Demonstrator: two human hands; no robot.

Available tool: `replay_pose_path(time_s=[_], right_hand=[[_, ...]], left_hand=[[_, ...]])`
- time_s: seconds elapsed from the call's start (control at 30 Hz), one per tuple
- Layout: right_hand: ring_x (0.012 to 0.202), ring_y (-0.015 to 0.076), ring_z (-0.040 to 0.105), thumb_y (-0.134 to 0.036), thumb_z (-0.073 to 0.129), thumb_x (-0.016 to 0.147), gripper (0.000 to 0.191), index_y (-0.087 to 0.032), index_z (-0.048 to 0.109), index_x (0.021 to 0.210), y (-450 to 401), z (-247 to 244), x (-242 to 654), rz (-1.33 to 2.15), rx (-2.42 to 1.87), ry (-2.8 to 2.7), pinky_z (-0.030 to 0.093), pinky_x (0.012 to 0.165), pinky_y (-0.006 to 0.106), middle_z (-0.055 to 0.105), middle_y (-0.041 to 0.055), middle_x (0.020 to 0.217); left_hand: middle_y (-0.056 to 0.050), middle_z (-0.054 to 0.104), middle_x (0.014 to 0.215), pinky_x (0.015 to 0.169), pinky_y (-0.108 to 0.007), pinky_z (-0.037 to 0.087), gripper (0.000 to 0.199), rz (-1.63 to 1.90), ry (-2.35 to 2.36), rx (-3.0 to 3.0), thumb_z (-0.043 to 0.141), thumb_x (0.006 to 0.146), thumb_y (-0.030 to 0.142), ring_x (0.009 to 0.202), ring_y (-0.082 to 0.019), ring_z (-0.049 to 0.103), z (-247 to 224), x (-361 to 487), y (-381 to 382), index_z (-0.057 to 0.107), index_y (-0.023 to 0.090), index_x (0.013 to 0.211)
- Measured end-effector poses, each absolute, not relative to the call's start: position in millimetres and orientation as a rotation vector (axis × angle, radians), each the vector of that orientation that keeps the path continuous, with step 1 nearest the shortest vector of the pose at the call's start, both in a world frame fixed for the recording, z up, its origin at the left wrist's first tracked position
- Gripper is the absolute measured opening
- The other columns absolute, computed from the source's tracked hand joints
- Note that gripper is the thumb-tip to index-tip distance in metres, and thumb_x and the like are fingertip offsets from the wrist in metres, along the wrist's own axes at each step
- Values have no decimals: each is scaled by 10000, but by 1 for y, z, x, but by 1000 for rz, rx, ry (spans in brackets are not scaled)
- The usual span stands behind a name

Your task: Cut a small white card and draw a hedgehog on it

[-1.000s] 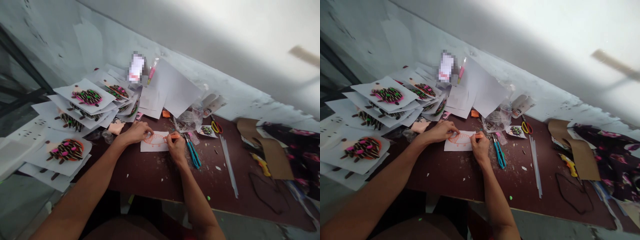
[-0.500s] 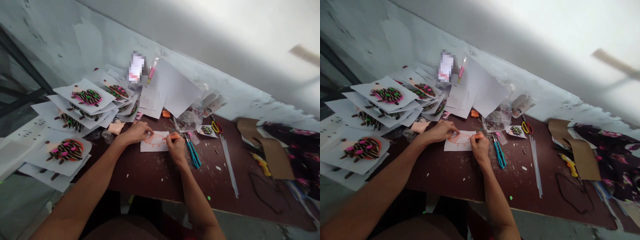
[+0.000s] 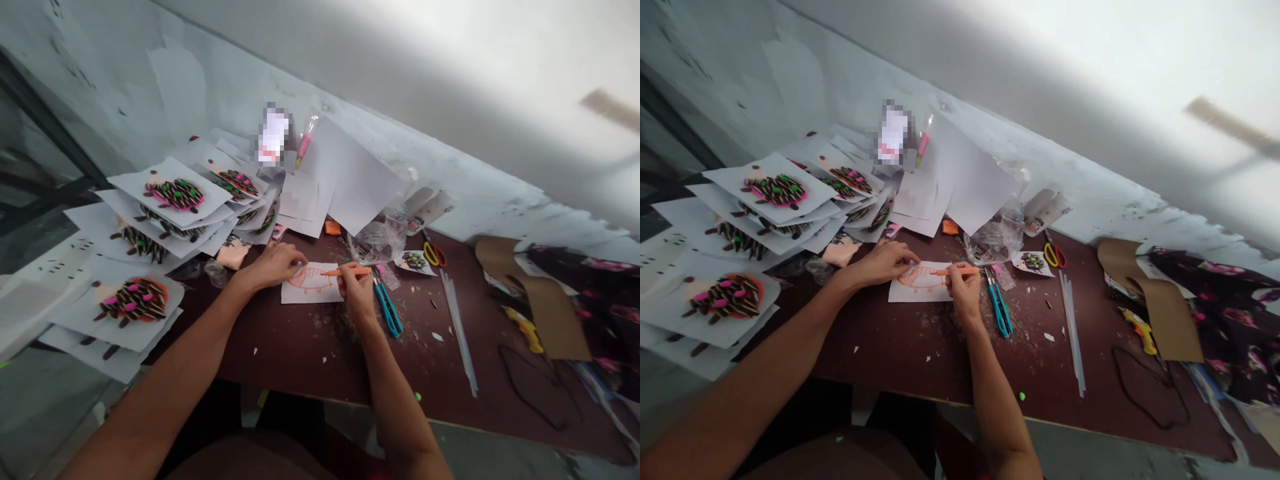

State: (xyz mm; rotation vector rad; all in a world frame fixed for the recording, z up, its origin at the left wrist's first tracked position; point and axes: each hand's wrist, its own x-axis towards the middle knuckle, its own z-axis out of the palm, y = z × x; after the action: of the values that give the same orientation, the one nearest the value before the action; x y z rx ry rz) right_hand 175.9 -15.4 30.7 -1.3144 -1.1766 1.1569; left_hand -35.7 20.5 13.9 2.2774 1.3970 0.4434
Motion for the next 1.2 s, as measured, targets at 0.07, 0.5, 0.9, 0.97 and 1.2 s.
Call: replay_pose_path(time_s=[0.07,0.5,0.9,0.97,1.2], right_hand=[[387,56,309,-431,607,766,242,-198,564,813,-16,32,176,1194,-1319,-1162,221,372,194,440,-90,514],[410,69,395,-422,680,760,285,-183,585,883,-16,31,174,1169,-1246,-1240,290,394,212,555,-49,620],[580,135,548,-383,567,835,215,-197,621,744,-21,28,173,862,-1350,-1514,410,524,239,605,3,663],[563,137,550,-409,575,846,237,-193,647,779,-23,27,172,853,-1379,-1532,410,513,241,635,11,674],[553,138,584,-369,545,869,222,-184,639,791,-24,27,172,724,-1439,-1660,420,546,241,708,35,713]], left_hand=[[-44,720,992,884,-380,386,327,466,1410,2273,524,823,170,963,-232,621,12,-35,21,721,242,1074],[-69,684,964,884,-391,372,150,427,1497,2218,540,813,200,968,-247,619,9,-31,25,644,181,919],[-28,705,883,863,-384,354,100,535,1480,2213,512,808,142,890,-217,630,10,-27,24,596,193,822],[-26,701,868,859,-379,356,112,546,1498,2218,505,812,133,876,-214,627,10,-27,24,597,195,821],[-66,668,1015,904,-385,367,187,638,1525,2269,521,805,115,984,-236,604,10,-26,22,635,182,938]])
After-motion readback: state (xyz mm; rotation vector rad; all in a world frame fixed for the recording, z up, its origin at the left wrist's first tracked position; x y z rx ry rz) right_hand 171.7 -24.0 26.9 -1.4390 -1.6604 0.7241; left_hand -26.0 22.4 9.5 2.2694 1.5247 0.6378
